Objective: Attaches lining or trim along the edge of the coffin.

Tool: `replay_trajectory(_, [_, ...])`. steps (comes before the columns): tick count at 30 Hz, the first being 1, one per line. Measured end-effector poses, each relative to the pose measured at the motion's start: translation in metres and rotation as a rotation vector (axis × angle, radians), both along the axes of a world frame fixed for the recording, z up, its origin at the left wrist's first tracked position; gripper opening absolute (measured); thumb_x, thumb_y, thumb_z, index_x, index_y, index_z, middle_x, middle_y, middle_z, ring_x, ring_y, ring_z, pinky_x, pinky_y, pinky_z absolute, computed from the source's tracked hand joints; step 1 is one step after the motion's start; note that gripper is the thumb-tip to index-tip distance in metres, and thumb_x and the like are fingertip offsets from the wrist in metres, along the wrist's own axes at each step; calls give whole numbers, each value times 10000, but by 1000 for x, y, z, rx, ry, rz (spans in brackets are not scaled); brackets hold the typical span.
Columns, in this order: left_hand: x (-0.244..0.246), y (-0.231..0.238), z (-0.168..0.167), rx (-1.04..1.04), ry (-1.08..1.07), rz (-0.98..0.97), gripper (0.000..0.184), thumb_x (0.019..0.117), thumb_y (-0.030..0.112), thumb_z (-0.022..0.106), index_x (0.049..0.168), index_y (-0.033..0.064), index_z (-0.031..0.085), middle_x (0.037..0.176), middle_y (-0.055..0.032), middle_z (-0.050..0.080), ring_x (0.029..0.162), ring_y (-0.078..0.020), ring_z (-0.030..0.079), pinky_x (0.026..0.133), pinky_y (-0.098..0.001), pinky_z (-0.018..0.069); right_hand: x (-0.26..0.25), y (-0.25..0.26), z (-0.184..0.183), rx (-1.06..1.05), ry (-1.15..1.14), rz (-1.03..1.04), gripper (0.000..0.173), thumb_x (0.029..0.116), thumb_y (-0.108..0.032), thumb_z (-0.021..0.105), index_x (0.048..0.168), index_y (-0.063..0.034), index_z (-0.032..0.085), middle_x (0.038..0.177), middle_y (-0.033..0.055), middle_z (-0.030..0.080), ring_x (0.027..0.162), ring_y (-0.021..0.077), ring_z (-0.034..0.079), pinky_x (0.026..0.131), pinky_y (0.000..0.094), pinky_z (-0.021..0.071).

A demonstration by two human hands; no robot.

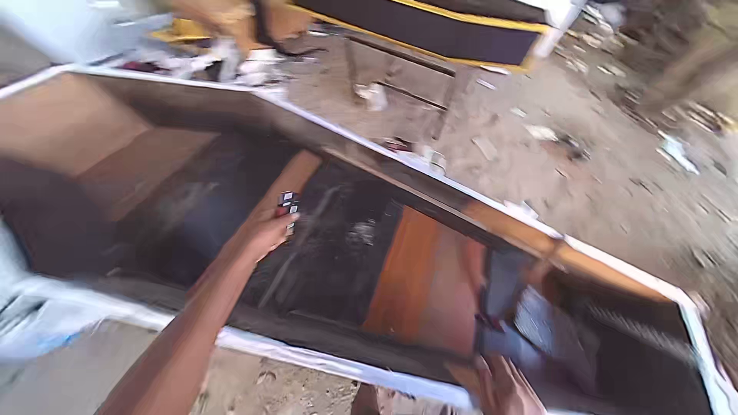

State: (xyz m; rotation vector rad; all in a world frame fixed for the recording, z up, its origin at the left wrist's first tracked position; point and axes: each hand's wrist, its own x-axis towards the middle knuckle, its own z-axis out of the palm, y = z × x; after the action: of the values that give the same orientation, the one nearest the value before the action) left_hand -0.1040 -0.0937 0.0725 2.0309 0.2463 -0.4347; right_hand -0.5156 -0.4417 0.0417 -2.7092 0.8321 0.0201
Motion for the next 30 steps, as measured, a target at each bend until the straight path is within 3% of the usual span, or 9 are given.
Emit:
replay_trajectory(3, [-114,-70,48,-259,-195,-83,104,1035,225,572,1076,134,601,629,82,534,432,-17,453,388,-179,397,-17,-13,-11,160,-232,25,550,1041,-534,411,1155,-110,744,1130,106,746,1100,268,707,940,486,569])
replay_trajectory(5, [-195,-120,73,-451,-253,-91,215,1100,259,416,976,204,584,588,119,532,416,-18,453,387,-178,404,-31,-26,-15,327,-547,110,521,1060,-479,411,1084,-76,740,1066,125,740,1045,261,708,903,457,577])
replay_trajectory(8, [-316,-206,95,-590,-377,-121,312,1127,302,271,1086,192,560,624,122,566,425,-13,473,393,-165,425,-56,-49,-7,755,-982,226,442,1058,-327,465,1110,48,693,1041,173,678,986,233,666,871,389,575])
replay_trajectory(12, [-459,-302,111,-482,-474,-399,106,1069,177,474,1148,117,513,738,106,605,540,-15,539,477,-178,480,-125,-101,49,922,-1054,344,744,1050,-561,375,1261,113,608,1142,213,660,1049,235,665,892,388,581])
replay_trajectory(15, [-539,-345,94,-436,-399,-666,304,1032,241,602,1250,31,574,929,23,697,706,-58,641,605,-239,567,-189,-128,66,1124,-1014,277,693,1009,-599,480,1119,63,653,1026,120,687,953,126,667,830,322,577])
replay_trajectory(19, [-619,-367,60,-277,-295,-863,357,976,146,604,1279,-39,566,1057,-48,715,907,-81,699,803,-287,617,-282,-127,55,1223,-877,-84,543,855,-404,772,1174,21,664,1078,68,708,1000,81,668,910,312,564])
replay_trajectory(22, [-643,-370,48,-82,-93,-1066,369,959,140,562,1307,15,579,1023,-46,727,881,-114,709,804,-354,616,-328,-110,41,1404,-791,-447,633,852,-420,779,1290,-20,559,1026,46,728,932,115,712,867,352,605])
replay_trajectory(26, [-668,-384,43,42,112,-1302,363,979,228,546,1272,16,580,974,-93,694,869,-194,688,817,-442,582,-360,-107,28,1579,-921,-805,429,905,-378,731,1083,-1,630,802,108,699,706,195,688,670,383,595])
replay_trajectory(30, [-695,-390,33,-129,255,-1513,344,985,266,606,1213,12,568,907,-86,672,784,-183,678,767,-411,586,-405,-117,31,1545,-910,-912,262,1014,-272,601,1017,-11,622,705,90,666,594,160,644,583,327,567])
